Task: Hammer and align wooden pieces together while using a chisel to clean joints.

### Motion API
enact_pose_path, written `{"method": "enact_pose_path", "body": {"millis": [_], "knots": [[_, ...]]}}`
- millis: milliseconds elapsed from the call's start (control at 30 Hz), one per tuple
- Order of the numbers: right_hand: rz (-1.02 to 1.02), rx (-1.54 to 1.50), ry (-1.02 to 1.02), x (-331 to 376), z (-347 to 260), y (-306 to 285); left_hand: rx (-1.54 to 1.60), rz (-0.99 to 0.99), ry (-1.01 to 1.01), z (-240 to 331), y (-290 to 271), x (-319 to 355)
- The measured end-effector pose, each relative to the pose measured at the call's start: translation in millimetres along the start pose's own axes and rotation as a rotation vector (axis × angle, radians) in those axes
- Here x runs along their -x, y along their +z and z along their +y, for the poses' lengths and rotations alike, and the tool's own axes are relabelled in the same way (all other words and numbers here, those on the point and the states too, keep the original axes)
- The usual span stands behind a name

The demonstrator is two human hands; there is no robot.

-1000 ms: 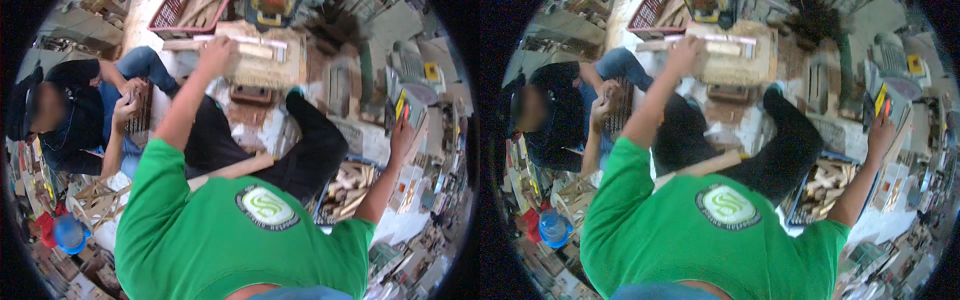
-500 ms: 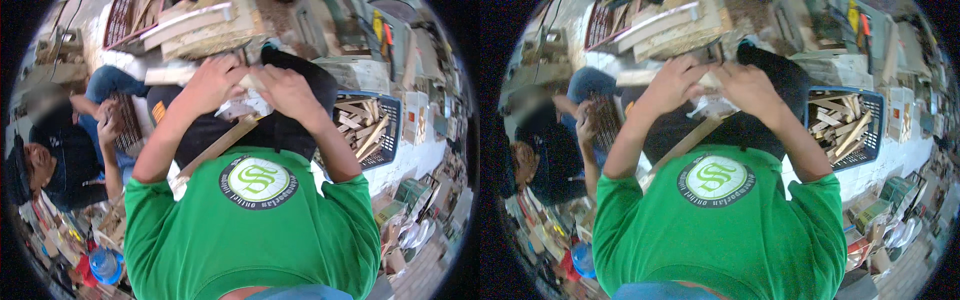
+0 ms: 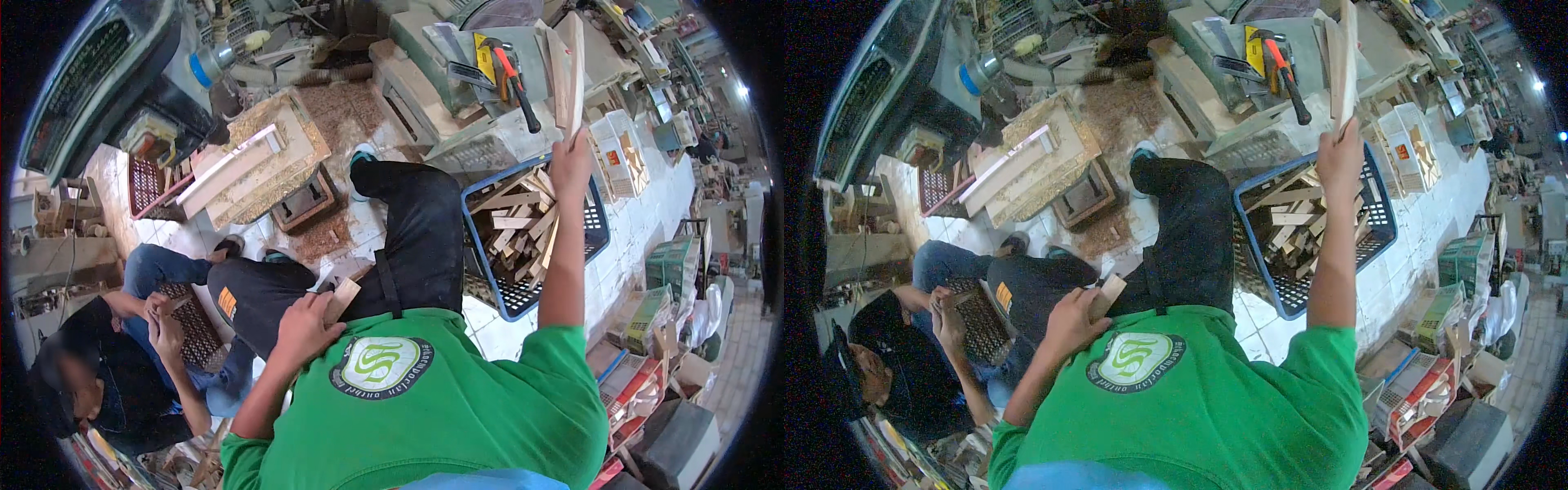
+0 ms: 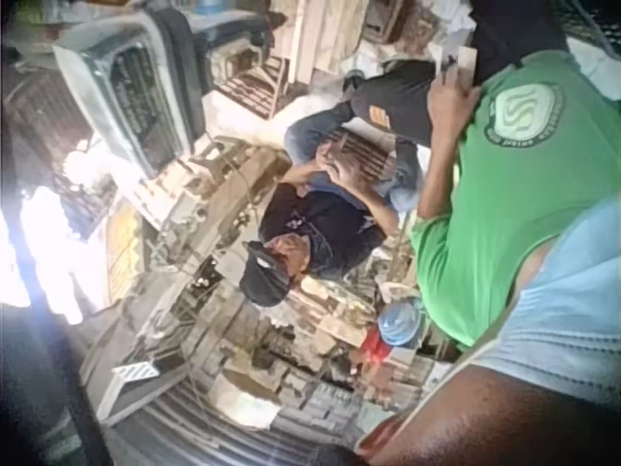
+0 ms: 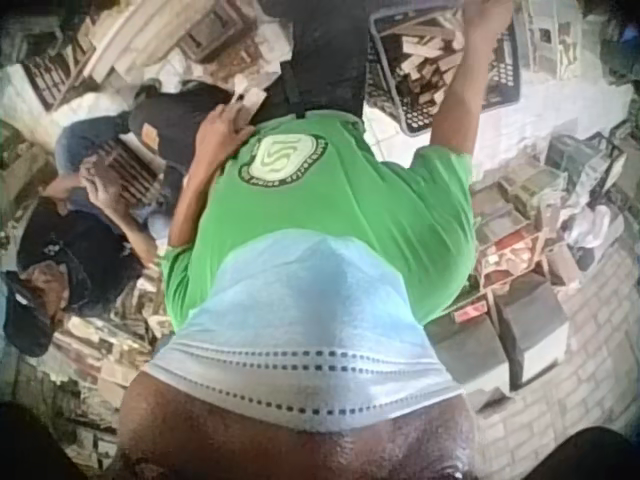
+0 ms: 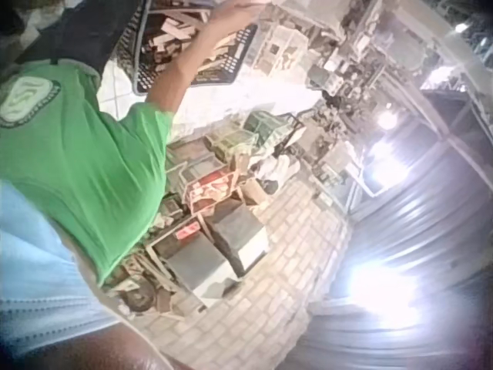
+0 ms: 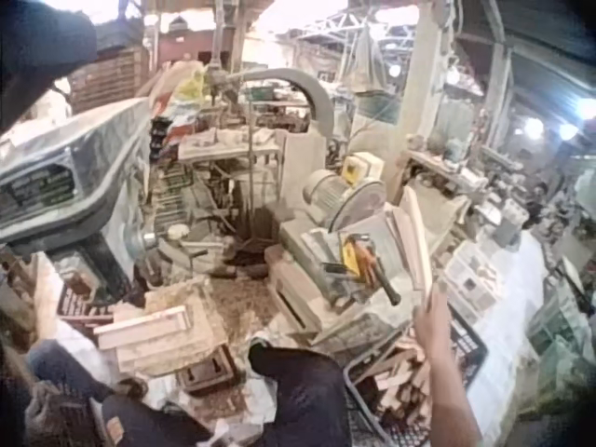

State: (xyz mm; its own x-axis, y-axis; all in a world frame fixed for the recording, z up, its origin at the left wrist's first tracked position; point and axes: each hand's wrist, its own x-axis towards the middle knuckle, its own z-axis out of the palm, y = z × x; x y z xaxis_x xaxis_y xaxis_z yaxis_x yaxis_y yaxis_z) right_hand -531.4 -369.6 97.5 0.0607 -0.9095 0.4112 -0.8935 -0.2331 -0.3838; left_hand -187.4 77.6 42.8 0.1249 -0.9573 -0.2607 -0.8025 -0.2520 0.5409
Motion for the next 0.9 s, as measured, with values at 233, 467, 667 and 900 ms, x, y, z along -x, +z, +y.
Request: {"method": "enact_pose_path", "body": {"millis": [233,467,667,900], "knots": [[-0.032,0.320,-0.145,-142,86,85,0.183,0.151,0.052,4,-28,-27],[0.124,0.316,-0.266,-116,38,94,1.607,0.009,-0.117,4,-104,-105],[-0.491,-0.733,-0.239,97,-98,43,1.783,0.049,0.104,30,-117,-189],[-1.148,-1.368,0.072,255,-188,25,1.659,0.216,0.091,67,-111,-229]]}}
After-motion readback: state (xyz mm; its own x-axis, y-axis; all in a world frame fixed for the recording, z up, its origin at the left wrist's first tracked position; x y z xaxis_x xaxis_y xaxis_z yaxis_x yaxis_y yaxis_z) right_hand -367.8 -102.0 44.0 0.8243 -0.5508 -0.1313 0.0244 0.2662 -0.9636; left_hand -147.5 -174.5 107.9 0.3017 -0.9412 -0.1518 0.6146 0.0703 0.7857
